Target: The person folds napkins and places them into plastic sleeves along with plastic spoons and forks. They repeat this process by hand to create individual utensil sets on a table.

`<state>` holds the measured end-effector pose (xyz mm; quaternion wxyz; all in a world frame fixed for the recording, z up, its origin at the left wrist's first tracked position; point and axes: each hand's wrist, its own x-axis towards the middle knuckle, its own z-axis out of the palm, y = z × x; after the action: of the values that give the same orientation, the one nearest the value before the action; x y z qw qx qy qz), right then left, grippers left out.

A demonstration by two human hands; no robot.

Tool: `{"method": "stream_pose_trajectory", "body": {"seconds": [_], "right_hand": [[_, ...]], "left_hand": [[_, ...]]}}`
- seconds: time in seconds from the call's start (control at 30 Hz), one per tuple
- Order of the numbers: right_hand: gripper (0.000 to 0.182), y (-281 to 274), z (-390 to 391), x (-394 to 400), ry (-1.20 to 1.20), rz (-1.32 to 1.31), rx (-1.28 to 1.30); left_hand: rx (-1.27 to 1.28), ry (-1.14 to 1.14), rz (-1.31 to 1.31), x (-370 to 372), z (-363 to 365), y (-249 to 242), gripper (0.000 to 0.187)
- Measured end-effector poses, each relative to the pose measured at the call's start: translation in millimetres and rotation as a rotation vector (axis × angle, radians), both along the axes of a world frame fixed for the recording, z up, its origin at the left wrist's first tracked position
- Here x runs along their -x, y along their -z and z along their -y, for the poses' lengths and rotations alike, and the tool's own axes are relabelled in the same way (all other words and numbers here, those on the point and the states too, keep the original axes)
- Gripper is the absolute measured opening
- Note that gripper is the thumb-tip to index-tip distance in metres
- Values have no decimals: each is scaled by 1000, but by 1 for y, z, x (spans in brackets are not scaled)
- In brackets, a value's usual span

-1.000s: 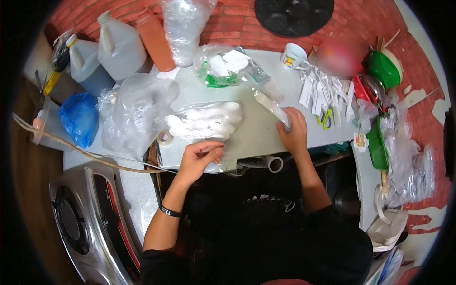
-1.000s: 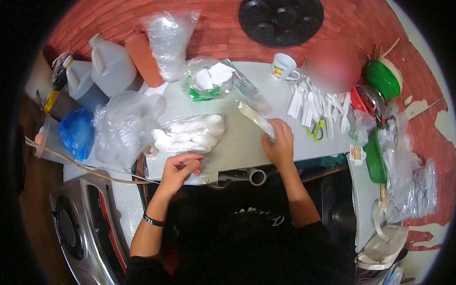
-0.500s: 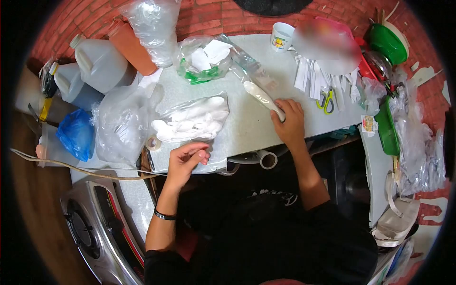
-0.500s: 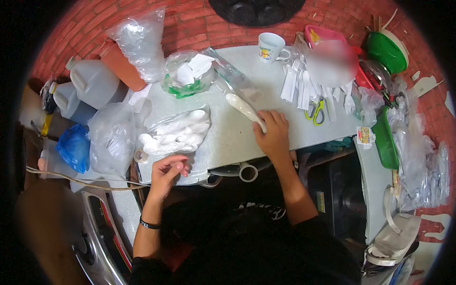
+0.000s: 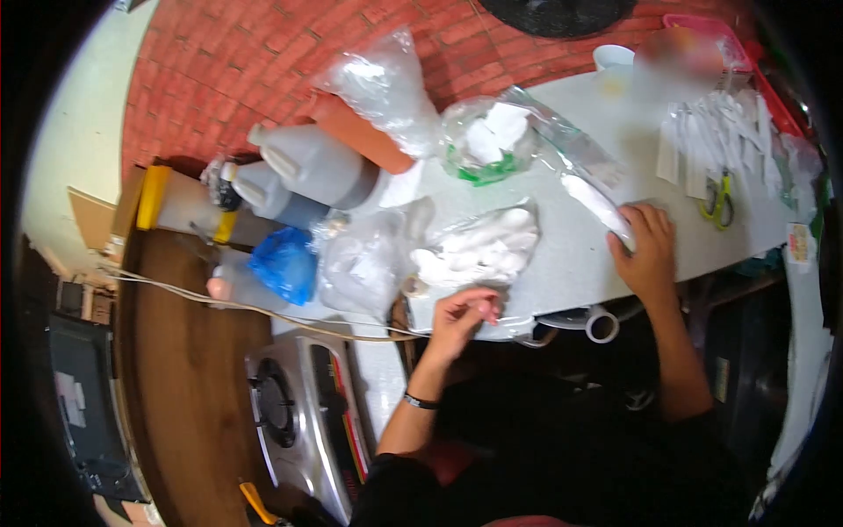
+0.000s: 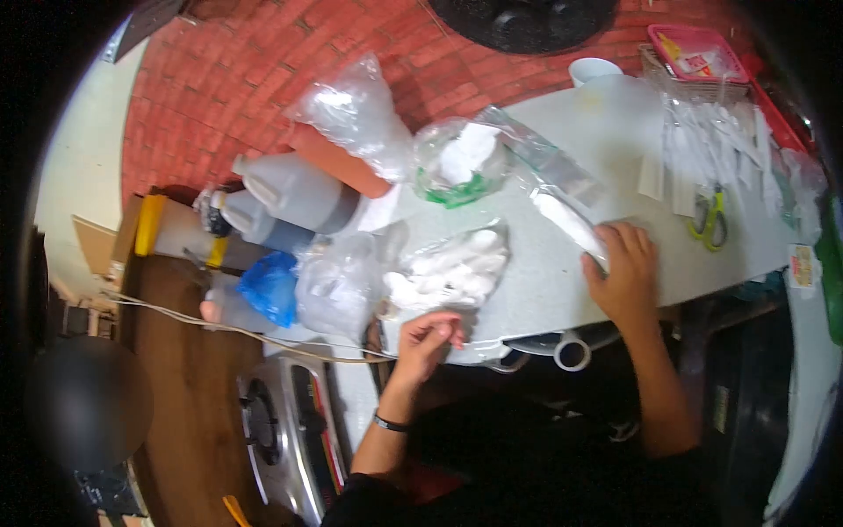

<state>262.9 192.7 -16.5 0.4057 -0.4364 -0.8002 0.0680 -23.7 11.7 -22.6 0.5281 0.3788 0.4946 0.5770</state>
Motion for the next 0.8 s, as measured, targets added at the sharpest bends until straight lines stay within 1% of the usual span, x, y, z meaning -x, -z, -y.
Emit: {"method": "stream_pose_trajectory", "body": {"seconds": [0.13, 0.2, 0.23, 0.33, 0.47, 0.5, 0.6, 0.63, 0.73, 0.77, 0.8], "right_hand": [[38, 4, 0, 0, -19, -56, -8], [37, 3, 1, -1, -10, -44, -3], [39, 5, 0, -1, -22, -56, 36], [40, 10, -1, -1, -16, -59, 18], [39, 13, -3, -2, -15, -31, -2], [39, 15, -4, -3, -30, -25, 41], [40, 18, -4, -3, -16, 1, 11], [40, 19, -6, -5, -21, 38, 40], [39, 21, -7, -6, -24, 67, -2], [41, 20, -5, -8, -22, 101, 51], [39, 20, -5, -6, -16, 100, -71]], "left_hand": [[-24, 2, 25, -1, 0, 0, 23], [-17, 3, 28, -1, -1, -2, 23], [-15, -4, 46, -1, -1, -1, 23], [9, -19, 4, -1, 0, 0, 25], [3, -7, 20, -1, -1, 1, 24], [1, -6, 24, -2, -1, -1, 23], [-18, 10, 13, -3, -2, -5, 23], [-16, 11, 11, -2, -2, -5, 22], [2, 11, 2, -1, -1, -4, 22], [-13, 18, 1, -1, -1, -4, 23], [-40, 31, 37, -1, -2, -5, 23]]}}
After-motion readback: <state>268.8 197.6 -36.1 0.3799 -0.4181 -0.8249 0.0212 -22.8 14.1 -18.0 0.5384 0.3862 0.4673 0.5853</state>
